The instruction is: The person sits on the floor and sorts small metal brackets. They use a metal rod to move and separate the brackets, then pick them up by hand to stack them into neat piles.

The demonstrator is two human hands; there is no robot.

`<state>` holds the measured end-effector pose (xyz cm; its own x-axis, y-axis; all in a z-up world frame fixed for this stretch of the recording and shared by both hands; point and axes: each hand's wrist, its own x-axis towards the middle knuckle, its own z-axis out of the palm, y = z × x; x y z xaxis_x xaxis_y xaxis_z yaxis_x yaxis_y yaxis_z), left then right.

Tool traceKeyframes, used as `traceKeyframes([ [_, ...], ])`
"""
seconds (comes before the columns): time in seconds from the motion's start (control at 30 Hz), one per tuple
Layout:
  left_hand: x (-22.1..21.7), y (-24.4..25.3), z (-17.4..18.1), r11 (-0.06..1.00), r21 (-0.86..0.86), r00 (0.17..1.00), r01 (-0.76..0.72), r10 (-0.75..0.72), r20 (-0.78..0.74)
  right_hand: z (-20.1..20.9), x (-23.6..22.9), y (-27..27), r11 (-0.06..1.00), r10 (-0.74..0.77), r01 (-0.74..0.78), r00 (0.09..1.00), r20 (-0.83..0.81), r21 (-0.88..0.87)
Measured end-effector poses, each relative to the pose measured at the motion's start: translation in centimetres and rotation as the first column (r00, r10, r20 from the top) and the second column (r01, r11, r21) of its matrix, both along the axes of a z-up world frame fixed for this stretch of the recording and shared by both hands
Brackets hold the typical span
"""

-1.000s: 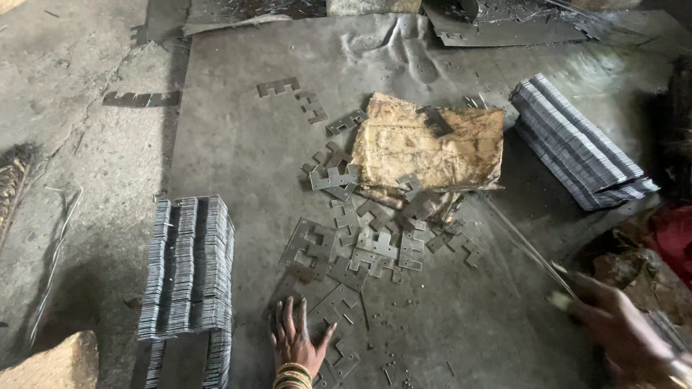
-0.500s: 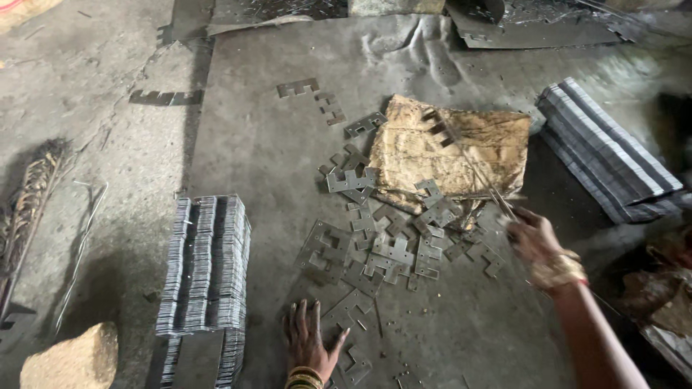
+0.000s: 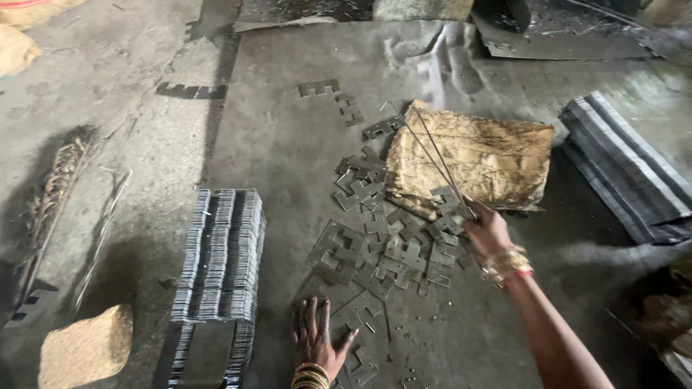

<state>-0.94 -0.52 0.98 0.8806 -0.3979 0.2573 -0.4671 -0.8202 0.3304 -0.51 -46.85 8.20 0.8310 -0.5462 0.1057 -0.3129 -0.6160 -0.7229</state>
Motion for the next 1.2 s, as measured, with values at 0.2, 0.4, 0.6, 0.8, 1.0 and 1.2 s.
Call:
traceKeyframes([
  [0.2,-0.1,0.2,0.3,1.000,0.011,0.999,0.026,-0.026,-0.040,-0.5,6.8,4.5,0.978,0.017,-0.045,0.991,-0.134,-0.205],
  [0.4,-0.1,0.3,0.5,0.999,-0.006,0.999,0.034,-0.035,-0.030,2.4,-4.9,12.0,0.985,0.155,-0.171,0.867,-0.473,0.009],
  [0.6,0.1,0.4,1.2,0.999,0.037,0.994,0.034,-0.030,-0.106,4.7,-18.1,14.7,0.957,0.203,-0.275,0.861,-0.466,-0.090],
  [0.8,-0.2,0.3,1.7,0.998,0.053,0.994,0.023,-0.017,-0.108,4.6,-17.0,9.9,0.997,0.075,-0.074,0.984,-0.159,0.010],
  [1.0,0.6,0.5,2.8,0.984,0.158,0.923,0.082,-0.015,-0.385,2.8,-5.6,2.9,0.884,-0.293,0.360,0.924,-0.244,0.299],
  [1.2,0.5,0.7,2.4,0.995,0.052,0.971,0.085,-0.071,-0.226,0.4,-5.6,2.3,0.856,-0.176,0.229,0.972,-0.155,0.464],
])
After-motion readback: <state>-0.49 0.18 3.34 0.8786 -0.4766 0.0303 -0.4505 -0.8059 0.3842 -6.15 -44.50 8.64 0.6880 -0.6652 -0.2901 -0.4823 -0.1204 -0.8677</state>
